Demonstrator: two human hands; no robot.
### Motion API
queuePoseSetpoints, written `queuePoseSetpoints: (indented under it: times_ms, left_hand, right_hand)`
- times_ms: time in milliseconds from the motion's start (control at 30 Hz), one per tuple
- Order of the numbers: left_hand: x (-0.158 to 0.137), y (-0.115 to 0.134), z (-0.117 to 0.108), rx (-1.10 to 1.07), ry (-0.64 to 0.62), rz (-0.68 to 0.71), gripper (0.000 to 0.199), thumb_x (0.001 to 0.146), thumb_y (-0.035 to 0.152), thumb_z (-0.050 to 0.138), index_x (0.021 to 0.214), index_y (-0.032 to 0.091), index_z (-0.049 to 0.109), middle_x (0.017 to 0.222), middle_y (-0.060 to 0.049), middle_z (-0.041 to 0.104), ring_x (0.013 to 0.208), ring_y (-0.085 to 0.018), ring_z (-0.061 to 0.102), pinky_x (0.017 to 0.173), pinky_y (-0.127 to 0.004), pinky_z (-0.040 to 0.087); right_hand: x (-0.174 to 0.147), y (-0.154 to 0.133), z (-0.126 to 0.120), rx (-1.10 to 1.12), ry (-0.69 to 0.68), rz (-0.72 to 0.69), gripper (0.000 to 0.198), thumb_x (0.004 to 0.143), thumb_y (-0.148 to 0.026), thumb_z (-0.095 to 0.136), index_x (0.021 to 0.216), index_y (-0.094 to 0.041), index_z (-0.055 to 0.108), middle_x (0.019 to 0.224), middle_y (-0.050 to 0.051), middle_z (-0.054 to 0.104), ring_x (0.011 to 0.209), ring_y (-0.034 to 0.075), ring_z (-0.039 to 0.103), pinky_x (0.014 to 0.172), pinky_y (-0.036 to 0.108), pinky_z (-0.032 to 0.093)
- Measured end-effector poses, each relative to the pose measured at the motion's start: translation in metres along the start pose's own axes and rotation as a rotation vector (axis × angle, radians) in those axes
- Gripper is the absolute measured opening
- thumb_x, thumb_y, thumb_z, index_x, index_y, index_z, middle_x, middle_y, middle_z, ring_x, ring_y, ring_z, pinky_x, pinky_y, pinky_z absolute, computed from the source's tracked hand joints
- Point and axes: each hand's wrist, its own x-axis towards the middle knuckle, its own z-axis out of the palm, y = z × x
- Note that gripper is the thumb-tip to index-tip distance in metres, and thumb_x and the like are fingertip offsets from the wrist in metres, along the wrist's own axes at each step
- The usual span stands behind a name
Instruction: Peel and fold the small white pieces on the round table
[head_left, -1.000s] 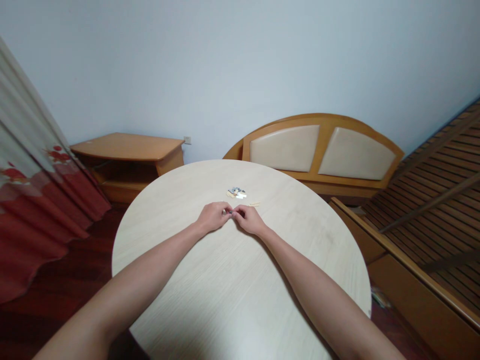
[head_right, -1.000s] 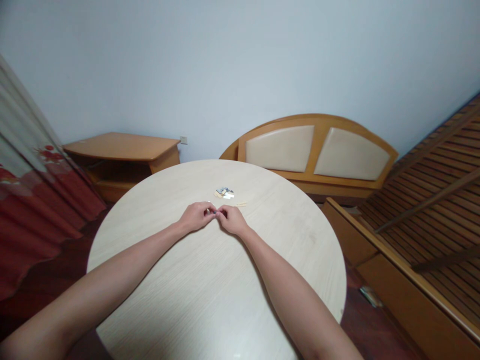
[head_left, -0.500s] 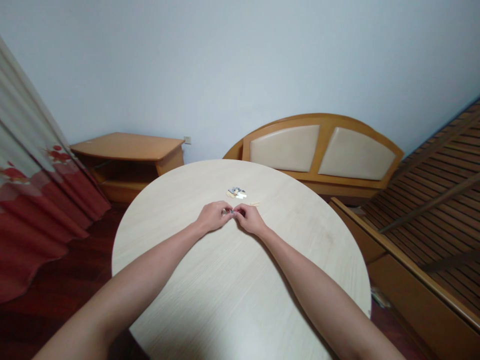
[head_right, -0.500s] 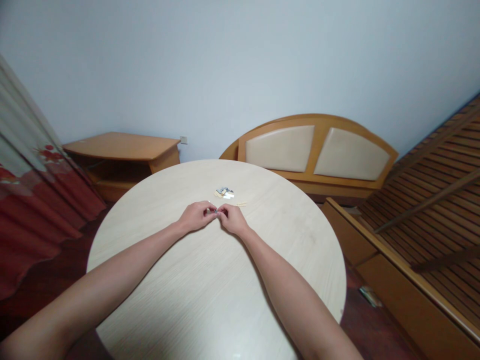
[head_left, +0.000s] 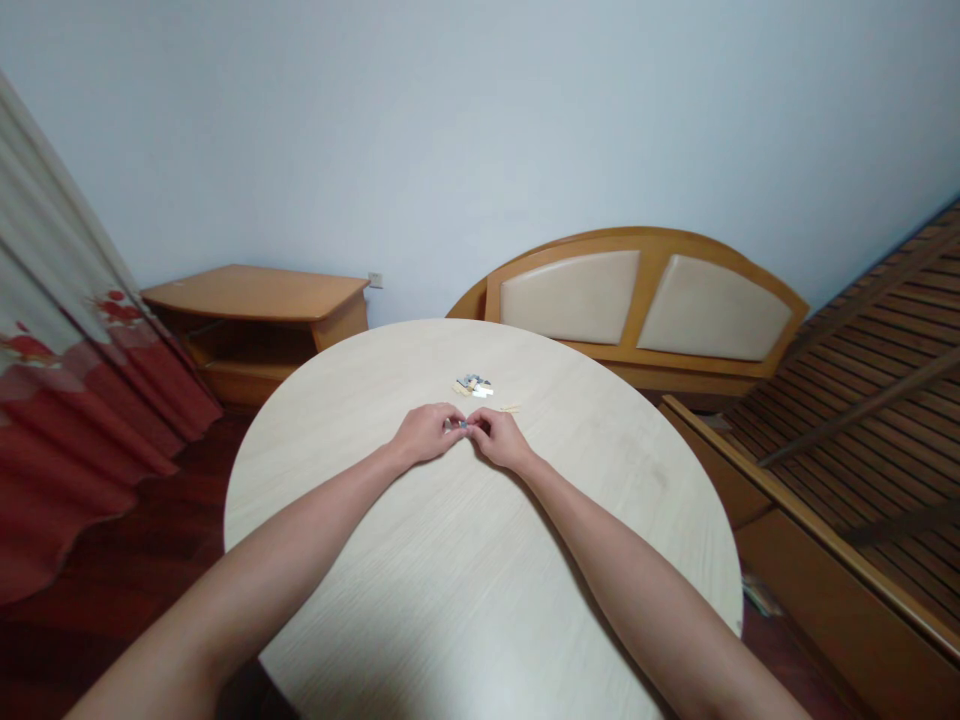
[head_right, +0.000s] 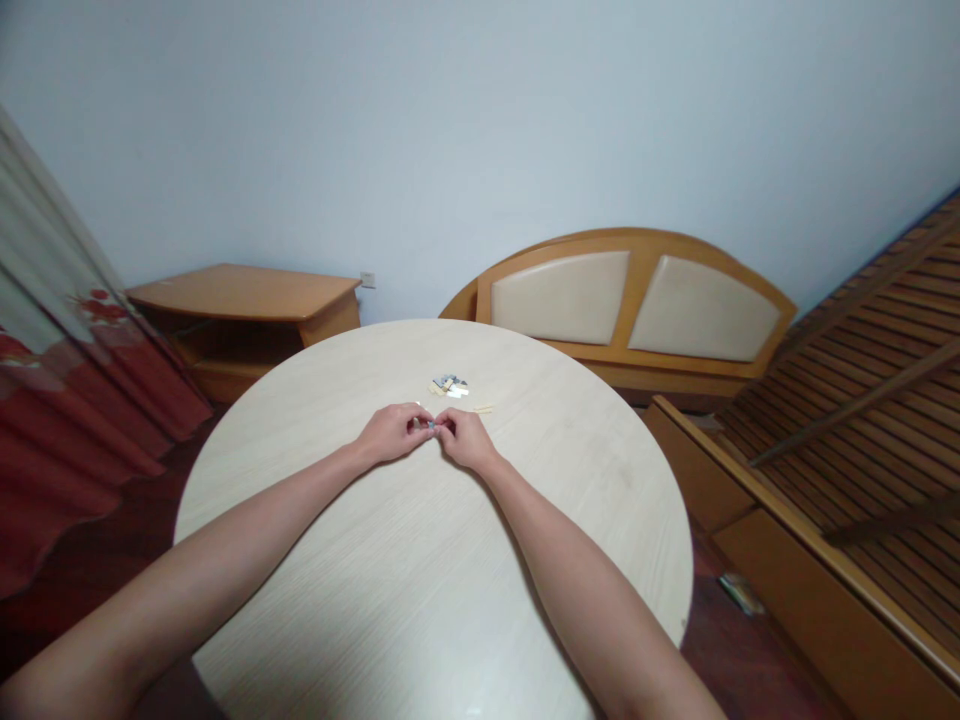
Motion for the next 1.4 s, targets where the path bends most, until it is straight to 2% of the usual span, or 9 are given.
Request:
queuePoseSetpoints:
  times_ms: [200, 400, 567, 833, 1000, 1100, 1200, 1300, 1400]
  left_hand:
    - [0.0, -0.004, -0.007, 0.032, -0.047, 0.002, 0.025, 0.085, 0.041, 0.061, 0.093, 0.022, 0.076, 0.085, -0.003, 0.074, 0.072, -0.016, 0.063, 0.063, -0.025, 0.041]
    - [-0.004, -0.008, -0.038, 0.081, -0.245, -0.124, 0.015, 0.073, 0.033, 0.067, 0.08, 0.023, 0.075, 0.077, 0.0, 0.073, 0.066, -0.016, 0.061, 0.059, -0.026, 0.037]
    - [-0.008, -0.005, -0.055, 0.079, -0.39, -0.205, 0.018, 0.067, 0.032, 0.069, 0.08, 0.022, 0.074, 0.075, -0.001, 0.071, 0.061, -0.015, 0.057, 0.055, -0.026, 0.034]
    - [-0.008, -0.019, -0.053, -0.04, -0.463, -0.184, 0.028, 0.068, 0.037, 0.068, 0.09, 0.019, 0.073, 0.082, -0.002, 0.071, 0.066, -0.014, 0.059, 0.057, -0.024, 0.036]
    - [-0.007, -0.025, -0.045, -0.046, -0.437, -0.171, 0.026, 0.073, 0.036, 0.065, 0.09, 0.019, 0.074, 0.081, -0.002, 0.071, 0.068, -0.015, 0.059, 0.059, -0.025, 0.037]
    - [-0.006, -0.021, -0.04, -0.009, -0.354, -0.18, 0.024, 0.075, 0.036, 0.065, 0.091, 0.019, 0.073, 0.082, -0.002, 0.071, 0.069, -0.015, 0.06, 0.06, -0.025, 0.038]
    - [-0.006, -0.016, -0.038, 0.025, -0.296, -0.191, 0.022, 0.076, 0.035, 0.065, 0.091, 0.021, 0.073, 0.083, -0.001, 0.071, 0.07, -0.015, 0.06, 0.061, -0.025, 0.038]
    - [-0.005, -0.017, -0.035, 0.01, -0.28, -0.178, 0.024, 0.075, 0.037, 0.065, 0.092, 0.021, 0.073, 0.082, -0.001, 0.07, 0.069, -0.016, 0.06, 0.06, -0.025, 0.038]
    - [-0.003, -0.023, -0.032, -0.018, -0.242, -0.167, 0.029, 0.085, 0.041, 0.053, 0.09, 0.02, 0.072, 0.086, -0.003, 0.071, 0.073, -0.018, 0.061, 0.064, -0.026, 0.041]
  right_hand:
    - [-0.001, -0.006, -0.002, -0.008, -0.034, 0.004, 0.011, 0.084, -0.02, 0.059, 0.084, -0.015, 0.069, 0.074, 0.004, 0.07, 0.066, 0.016, 0.059, 0.064, 0.026, 0.043]
    - [-0.002, -0.013, -0.003, -0.033, -0.043, 0.002, 0.013, 0.085, -0.021, 0.058, 0.083, -0.015, 0.07, 0.074, 0.004, 0.07, 0.065, 0.015, 0.06, 0.062, 0.025, 0.042]
    - [-0.002, -0.013, -0.003, -0.036, -0.043, -0.017, 0.012, 0.084, -0.019, 0.058, 0.082, -0.015, 0.069, 0.076, 0.004, 0.071, 0.068, 0.015, 0.061, 0.063, 0.025, 0.042]
    - [-0.003, -0.012, -0.003, -0.061, -0.035, -0.029, 0.012, 0.084, -0.018, 0.057, 0.082, -0.015, 0.069, 0.076, 0.004, 0.071, 0.067, 0.016, 0.061, 0.063, 0.025, 0.042]
    - [-0.002, -0.008, -0.003, -0.13, -0.019, -0.036, 0.014, 0.087, -0.021, 0.056, 0.083, -0.016, 0.068, 0.077, 0.004, 0.071, 0.069, 0.017, 0.061, 0.065, 0.026, 0.044]
    - [0.001, -0.004, -0.007, -0.275, 0.064, -0.049, 0.015, 0.087, -0.021, 0.055, 0.09, -0.016, 0.069, 0.088, 0.007, 0.072, 0.082, 0.02, 0.063, 0.076, 0.031, 0.046]
    - [0.005, 0.0, -0.011, -0.474, 0.124, -0.071, 0.026, 0.088, -0.022, 0.054, 0.11, -0.014, 0.066, 0.114, 0.014, 0.069, 0.109, 0.027, 0.058, 0.095, 0.039, 0.041]
    - [0.008, 0.002, -0.012, -0.615, 0.057, -0.038, 0.044, 0.091, -0.026, 0.053, 0.133, -0.011, 0.054, 0.138, 0.017, 0.057, 0.132, 0.032, 0.044, 0.109, 0.049, 0.029]
    - [0.009, 0.002, -0.012, -0.668, -0.032, 0.017, 0.047, 0.094, -0.028, 0.048, 0.138, -0.012, 0.048, 0.143, 0.017, 0.054, 0.139, 0.032, 0.036, 0.114, 0.055, 0.018]
